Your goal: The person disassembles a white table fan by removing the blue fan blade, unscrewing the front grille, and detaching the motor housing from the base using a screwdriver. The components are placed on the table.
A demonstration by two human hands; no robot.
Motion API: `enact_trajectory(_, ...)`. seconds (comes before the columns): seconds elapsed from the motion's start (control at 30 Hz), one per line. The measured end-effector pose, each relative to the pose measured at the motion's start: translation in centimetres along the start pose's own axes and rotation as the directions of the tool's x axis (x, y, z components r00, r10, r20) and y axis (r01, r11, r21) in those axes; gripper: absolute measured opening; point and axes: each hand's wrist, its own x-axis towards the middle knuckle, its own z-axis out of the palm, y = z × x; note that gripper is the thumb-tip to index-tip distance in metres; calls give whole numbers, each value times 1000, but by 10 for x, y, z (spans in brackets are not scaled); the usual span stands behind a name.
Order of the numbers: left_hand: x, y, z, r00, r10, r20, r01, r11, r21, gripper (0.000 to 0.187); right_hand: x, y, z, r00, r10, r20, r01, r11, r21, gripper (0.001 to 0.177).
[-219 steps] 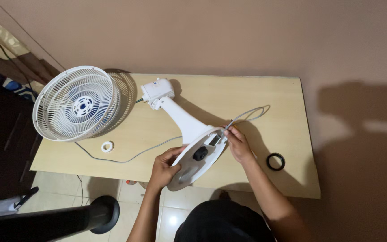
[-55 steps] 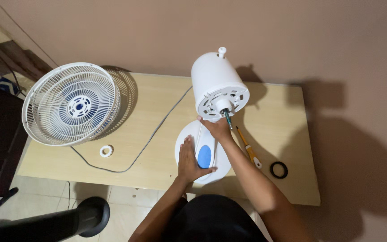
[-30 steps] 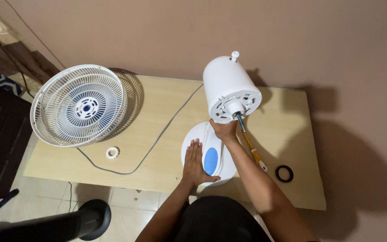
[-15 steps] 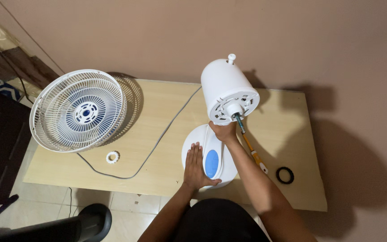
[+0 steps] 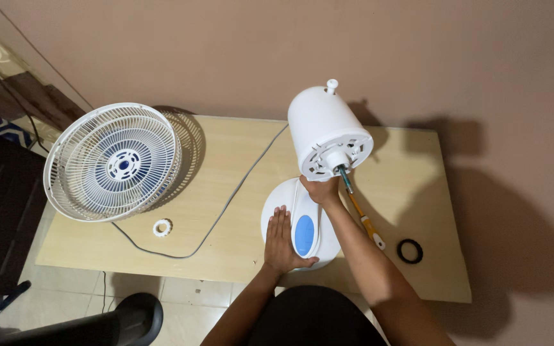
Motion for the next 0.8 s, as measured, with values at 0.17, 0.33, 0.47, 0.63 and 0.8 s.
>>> enact_trajectory(0.17,2,-2,1,999,-4,45,5,1000,-6,145,-7,4,-4,1000,-13,-10,14,999,33,27)
enact_trajectory(0.33,-2,-2,2,1000,18,11,-18,1000,7,144,-7,4,-3,1000,-13,-1,13,998,-63,28)
enact_trajectory(0.47,-1,-2,1,999,37,-3,-36,999,12,144,0,2,-5,998,-56,35,58,996,-69,28)
enact_trajectory(0.63,3,-3,2,1000,28,3,-28,1000,7,144,0,3,-2,990,137,24,-139,986,96,32)
enact_trajectory(0.8,2,-2,3,1000,11,26,-11,1000,1,146,-4,16,0,992,121,25,-123,990,64,29)
